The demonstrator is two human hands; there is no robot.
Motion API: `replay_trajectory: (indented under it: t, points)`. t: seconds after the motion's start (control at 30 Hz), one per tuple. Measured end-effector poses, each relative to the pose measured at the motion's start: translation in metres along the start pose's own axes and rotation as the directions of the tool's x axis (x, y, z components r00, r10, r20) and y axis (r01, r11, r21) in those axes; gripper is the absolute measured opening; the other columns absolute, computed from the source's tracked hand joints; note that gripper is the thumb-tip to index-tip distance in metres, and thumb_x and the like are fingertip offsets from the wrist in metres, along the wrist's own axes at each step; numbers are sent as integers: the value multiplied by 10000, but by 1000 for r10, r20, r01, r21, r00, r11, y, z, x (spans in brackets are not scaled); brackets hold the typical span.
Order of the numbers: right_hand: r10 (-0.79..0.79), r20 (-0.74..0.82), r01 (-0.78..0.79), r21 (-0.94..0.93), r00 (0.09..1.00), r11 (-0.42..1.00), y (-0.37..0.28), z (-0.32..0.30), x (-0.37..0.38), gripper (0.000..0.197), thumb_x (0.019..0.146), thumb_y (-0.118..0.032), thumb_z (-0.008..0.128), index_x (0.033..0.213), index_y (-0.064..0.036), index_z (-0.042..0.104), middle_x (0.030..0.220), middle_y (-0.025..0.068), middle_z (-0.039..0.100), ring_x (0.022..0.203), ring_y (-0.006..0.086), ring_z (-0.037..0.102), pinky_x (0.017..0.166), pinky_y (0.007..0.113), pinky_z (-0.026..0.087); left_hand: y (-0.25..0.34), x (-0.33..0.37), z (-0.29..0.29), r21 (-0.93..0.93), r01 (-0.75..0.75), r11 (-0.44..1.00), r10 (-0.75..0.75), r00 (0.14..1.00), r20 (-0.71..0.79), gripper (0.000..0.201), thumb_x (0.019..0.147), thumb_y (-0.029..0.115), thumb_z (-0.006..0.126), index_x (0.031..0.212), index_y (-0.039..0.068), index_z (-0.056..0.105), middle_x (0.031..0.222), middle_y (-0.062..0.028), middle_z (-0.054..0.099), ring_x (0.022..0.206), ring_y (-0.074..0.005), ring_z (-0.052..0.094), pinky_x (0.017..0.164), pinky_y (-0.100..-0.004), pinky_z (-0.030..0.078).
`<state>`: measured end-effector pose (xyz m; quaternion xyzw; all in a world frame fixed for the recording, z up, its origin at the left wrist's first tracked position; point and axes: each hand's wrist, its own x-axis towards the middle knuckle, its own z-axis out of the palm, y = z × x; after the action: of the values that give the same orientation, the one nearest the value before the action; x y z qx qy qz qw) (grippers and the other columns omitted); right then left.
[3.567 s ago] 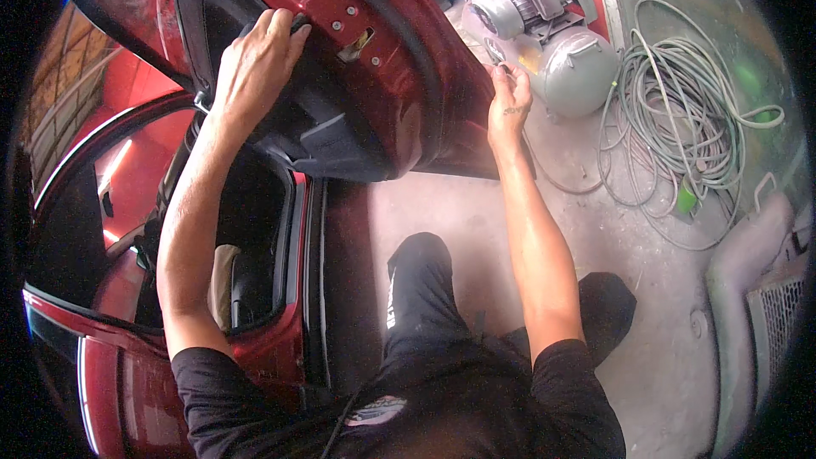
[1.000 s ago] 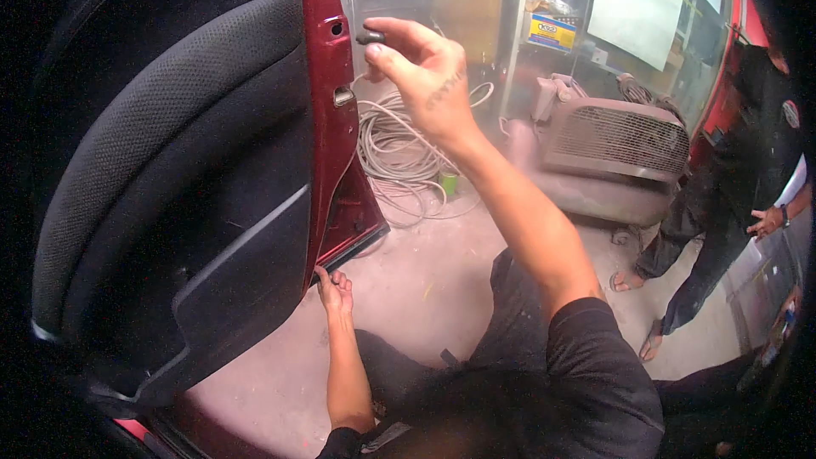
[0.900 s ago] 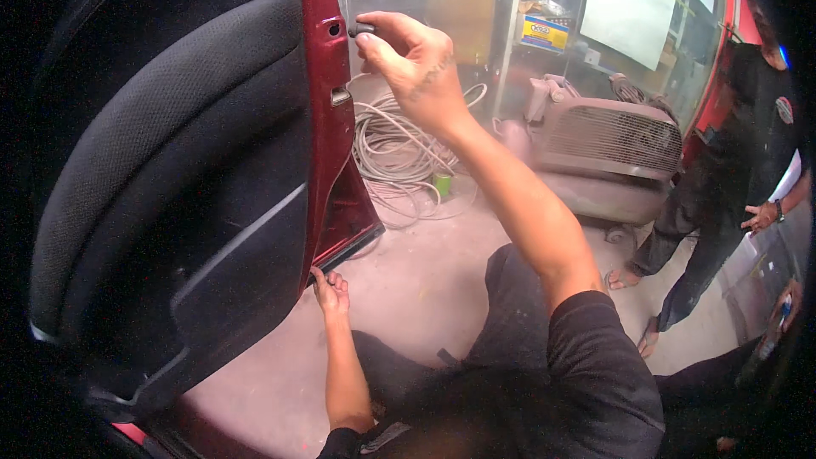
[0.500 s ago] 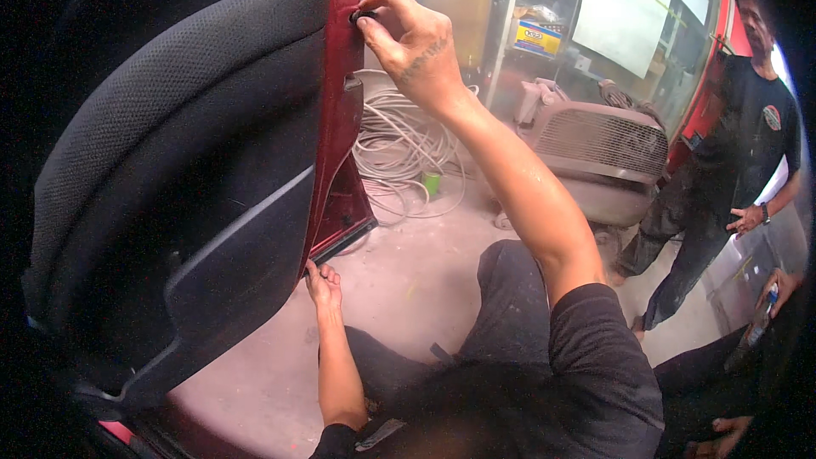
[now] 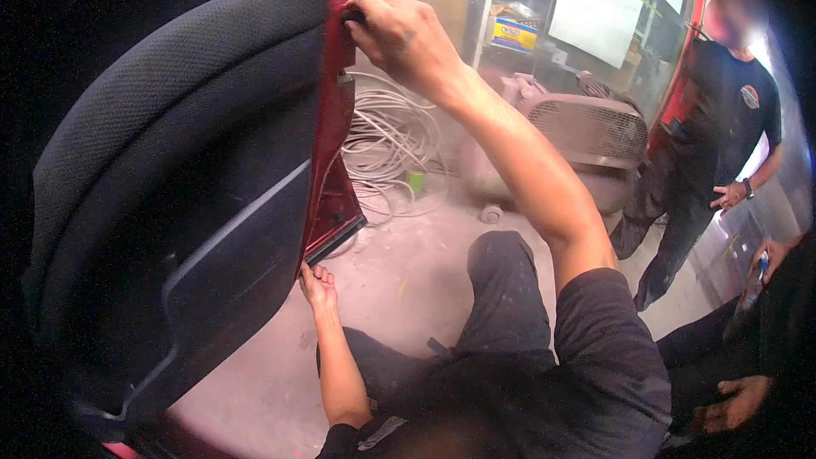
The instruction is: The person installs plastic clips into the door frame of a red car, then moves to the trunk to install a rubber seal and additional clips. The person uses their hands to press the parts into place.
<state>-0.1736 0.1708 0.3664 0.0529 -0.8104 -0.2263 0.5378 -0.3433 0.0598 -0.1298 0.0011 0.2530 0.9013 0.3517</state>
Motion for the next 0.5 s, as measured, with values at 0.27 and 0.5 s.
replay_trajectory:
  t: [0.27, 0.5]
  points:
    - [-156, 196, 201, -236, 968, 951, 11, -7, 7, 185, 838, -36, 593, 1022, -24, 583, 833, 151, 634, 821, 344, 678, 670, 413, 554, -1, 6, -2, 46, 16, 999, -13, 998, -54, 256, 1017, 406, 552, 984, 160, 490, 668, 51, 359, 546, -83, 318, 484, -253, 266]
    - [-53, 140, 96, -326, 989, 941, 5, -3, 2, 102, 833, -88, 609, 862, -6, 557, 753, 166, 611, 655, 337, 663, 577, 419, 541, 4, -10, 18, 30, 5, 1000, -3, 999, -39, 216, 1049, 376, 521, 1048, 161, 495, 652, 37, 378, 529, -88, 331, 463, -253, 273]
